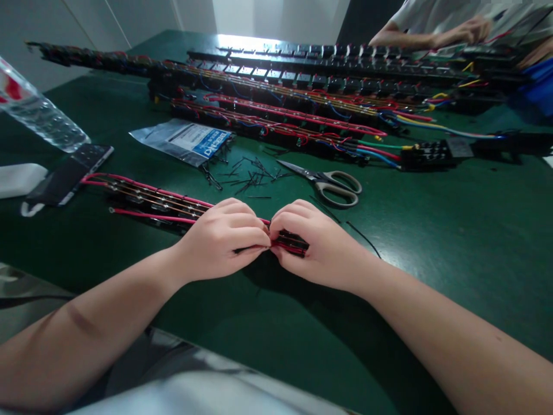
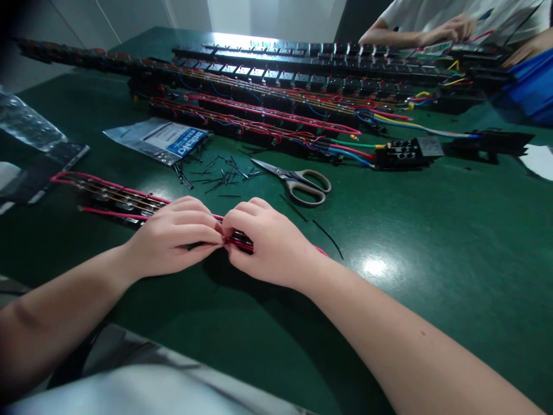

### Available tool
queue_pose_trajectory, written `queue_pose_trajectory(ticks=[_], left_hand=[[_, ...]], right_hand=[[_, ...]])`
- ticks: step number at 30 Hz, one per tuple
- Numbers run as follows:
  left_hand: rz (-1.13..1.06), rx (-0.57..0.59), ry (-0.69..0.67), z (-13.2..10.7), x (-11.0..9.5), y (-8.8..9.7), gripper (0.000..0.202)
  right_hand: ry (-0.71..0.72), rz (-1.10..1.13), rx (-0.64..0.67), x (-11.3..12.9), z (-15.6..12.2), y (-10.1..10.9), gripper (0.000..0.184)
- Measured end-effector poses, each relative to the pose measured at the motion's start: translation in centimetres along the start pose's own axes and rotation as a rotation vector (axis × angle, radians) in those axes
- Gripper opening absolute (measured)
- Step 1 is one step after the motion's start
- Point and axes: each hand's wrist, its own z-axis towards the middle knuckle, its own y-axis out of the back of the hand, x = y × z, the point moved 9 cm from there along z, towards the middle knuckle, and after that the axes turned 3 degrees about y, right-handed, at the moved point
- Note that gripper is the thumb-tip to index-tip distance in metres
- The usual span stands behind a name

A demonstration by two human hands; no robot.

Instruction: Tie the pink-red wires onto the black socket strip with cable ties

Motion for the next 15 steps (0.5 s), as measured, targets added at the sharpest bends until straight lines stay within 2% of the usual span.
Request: queue_pose_trajectory(ticks=[4,9,12,15], left_hand=[[0.033,-0.05,-0.095,-0.1,-0.9,0.6,0.007],[0.229,0.002,-0.206,-0.2,-2.6,0.1,0.012],[0.332,-0.018,-0.261,-0.5,-3.5,0.1,0.01],[0.298,-0.022,-0.228,-0.4,-3.3,0.2,0.007]], right_hand=[[0.003,-0.016,0.02,-0.2,0.0,-0.2,0.013],[-0.002,-0.003,0.014,-0.5,0.1,0.0,0.014],[-0.001,0.001,0.019,-0.5,0.1,0.0,0.015],[0.001,-0.013,0.031,-0.6,0.1,0.0,0.015]])
